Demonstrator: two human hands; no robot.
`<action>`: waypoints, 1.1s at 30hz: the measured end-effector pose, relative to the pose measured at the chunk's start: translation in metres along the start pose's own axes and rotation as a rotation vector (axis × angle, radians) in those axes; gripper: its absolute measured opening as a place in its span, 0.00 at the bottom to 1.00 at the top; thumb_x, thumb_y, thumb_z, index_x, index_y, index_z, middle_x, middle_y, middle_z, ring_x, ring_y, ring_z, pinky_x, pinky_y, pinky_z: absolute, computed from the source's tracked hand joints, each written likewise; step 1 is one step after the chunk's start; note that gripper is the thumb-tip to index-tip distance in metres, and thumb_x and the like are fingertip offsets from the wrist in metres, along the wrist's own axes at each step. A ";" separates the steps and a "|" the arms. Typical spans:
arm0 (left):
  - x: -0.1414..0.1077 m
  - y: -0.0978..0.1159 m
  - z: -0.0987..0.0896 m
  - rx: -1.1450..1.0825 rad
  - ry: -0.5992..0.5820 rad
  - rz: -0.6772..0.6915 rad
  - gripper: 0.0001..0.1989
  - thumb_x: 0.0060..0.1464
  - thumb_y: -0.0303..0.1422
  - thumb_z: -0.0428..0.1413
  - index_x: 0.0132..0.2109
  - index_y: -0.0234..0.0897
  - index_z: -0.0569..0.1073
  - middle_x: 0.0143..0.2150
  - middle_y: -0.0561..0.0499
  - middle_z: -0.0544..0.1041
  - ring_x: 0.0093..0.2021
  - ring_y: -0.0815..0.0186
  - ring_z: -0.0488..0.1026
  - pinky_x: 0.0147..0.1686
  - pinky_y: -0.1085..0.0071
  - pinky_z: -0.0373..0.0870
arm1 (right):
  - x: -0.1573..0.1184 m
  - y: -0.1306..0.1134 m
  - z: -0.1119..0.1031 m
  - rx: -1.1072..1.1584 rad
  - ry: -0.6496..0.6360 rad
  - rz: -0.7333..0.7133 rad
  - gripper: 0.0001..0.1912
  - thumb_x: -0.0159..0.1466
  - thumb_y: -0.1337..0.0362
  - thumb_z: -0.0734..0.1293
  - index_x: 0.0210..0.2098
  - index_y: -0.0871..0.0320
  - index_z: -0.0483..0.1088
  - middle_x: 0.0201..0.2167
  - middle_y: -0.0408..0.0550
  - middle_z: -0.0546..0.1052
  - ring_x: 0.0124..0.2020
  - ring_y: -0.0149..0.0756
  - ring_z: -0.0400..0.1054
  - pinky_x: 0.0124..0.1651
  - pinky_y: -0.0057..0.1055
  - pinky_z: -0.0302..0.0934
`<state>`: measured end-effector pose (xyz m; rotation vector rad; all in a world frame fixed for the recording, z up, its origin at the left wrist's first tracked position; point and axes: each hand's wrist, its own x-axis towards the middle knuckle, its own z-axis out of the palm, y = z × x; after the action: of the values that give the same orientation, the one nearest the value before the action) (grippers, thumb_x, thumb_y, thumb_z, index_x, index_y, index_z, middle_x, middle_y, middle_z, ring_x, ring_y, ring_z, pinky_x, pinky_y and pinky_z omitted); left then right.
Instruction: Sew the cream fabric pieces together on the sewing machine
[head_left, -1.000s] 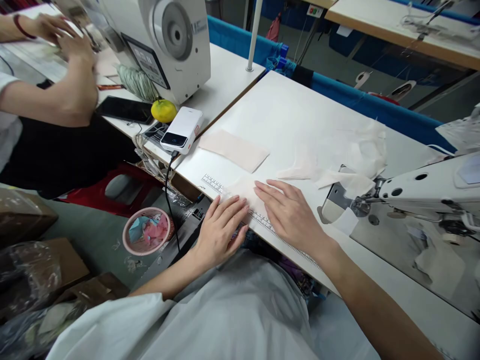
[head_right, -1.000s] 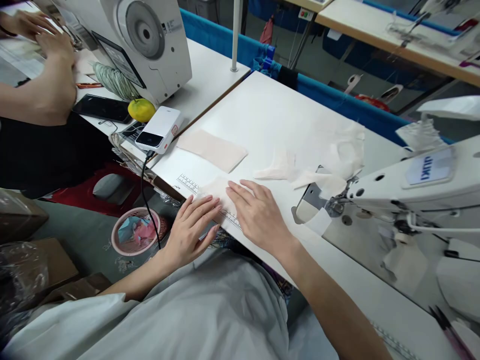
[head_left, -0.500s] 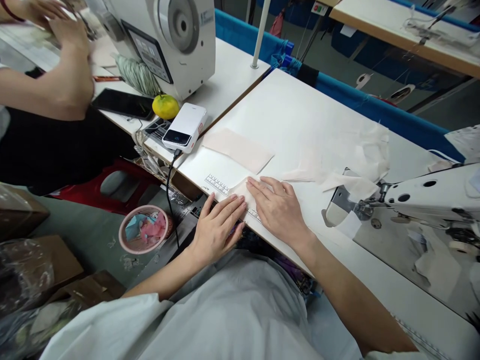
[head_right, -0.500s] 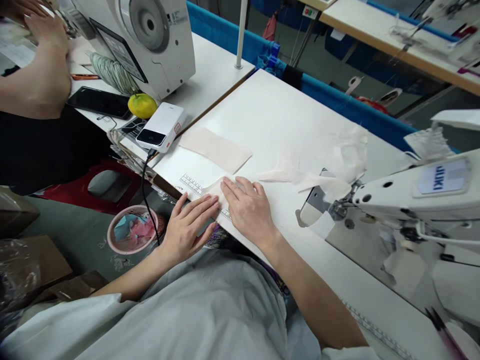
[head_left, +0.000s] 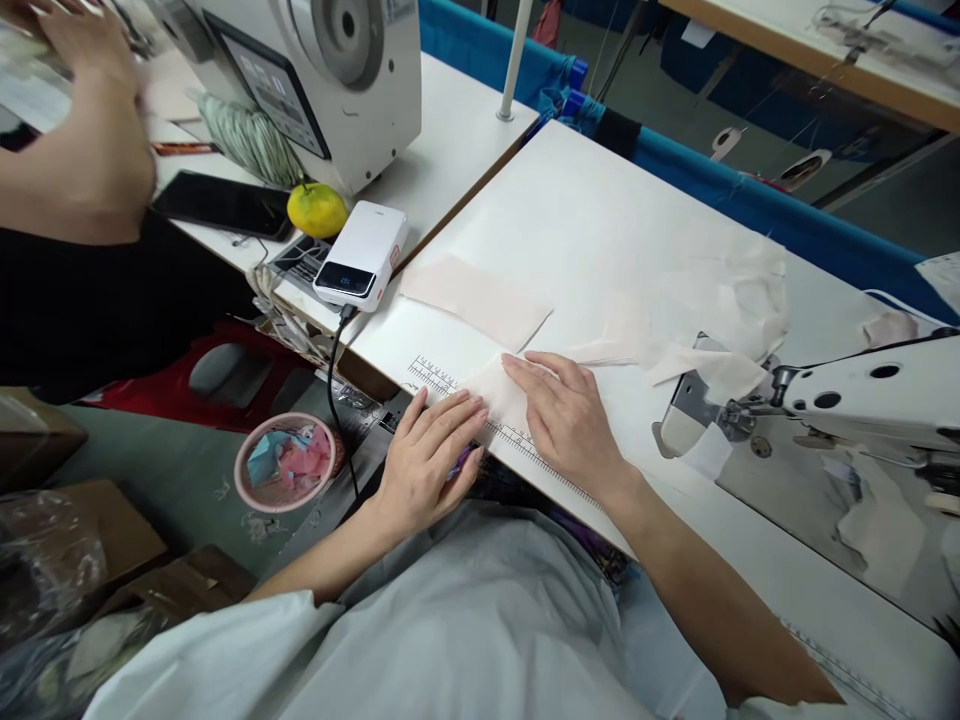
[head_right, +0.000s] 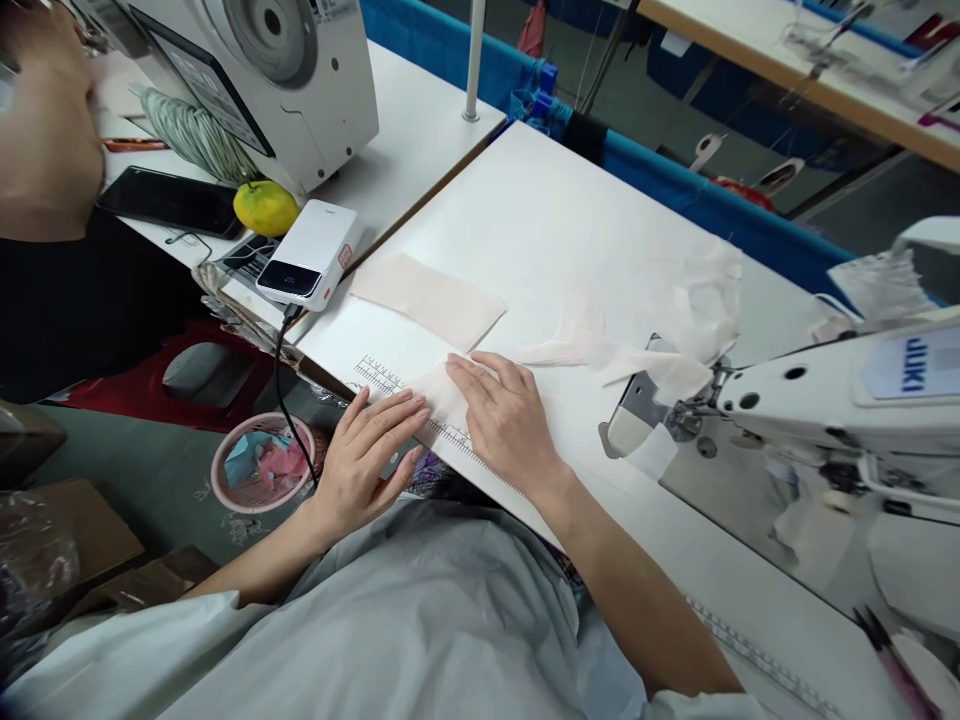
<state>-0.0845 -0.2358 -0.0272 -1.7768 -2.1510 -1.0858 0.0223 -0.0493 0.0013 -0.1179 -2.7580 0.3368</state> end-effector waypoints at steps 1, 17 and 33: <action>0.001 -0.001 0.000 -0.003 -0.006 0.009 0.20 0.62 0.27 0.53 0.61 0.37 0.66 0.58 0.43 0.76 0.63 0.58 0.69 0.68 0.51 0.53 | 0.001 0.000 0.001 0.007 -0.007 0.001 0.27 0.65 0.77 0.57 0.63 0.62 0.62 0.59 0.51 0.74 0.61 0.42 0.61 0.58 0.41 0.55; 0.003 -0.008 0.000 -0.022 -0.035 0.031 0.20 0.61 0.26 0.53 0.60 0.37 0.67 0.58 0.43 0.76 0.61 0.59 0.71 0.68 0.53 0.51 | 0.004 0.001 0.003 -0.037 -0.034 0.031 0.30 0.65 0.76 0.57 0.67 0.59 0.58 0.56 0.51 0.76 0.61 0.44 0.62 0.58 0.44 0.55; -0.003 -0.014 0.001 0.042 0.125 -0.039 0.21 0.57 0.24 0.56 0.57 0.39 0.70 0.52 0.43 0.78 0.53 0.57 0.73 0.62 0.48 0.62 | -0.027 0.026 -0.058 -0.108 0.182 0.117 0.21 0.67 0.74 0.59 0.56 0.52 0.69 0.47 0.48 0.80 0.53 0.44 0.71 0.54 0.44 0.59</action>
<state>-0.0958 -0.2378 -0.0358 -1.6103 -2.1268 -1.1200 0.0696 -0.0145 0.0386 -0.3228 -2.5933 0.1967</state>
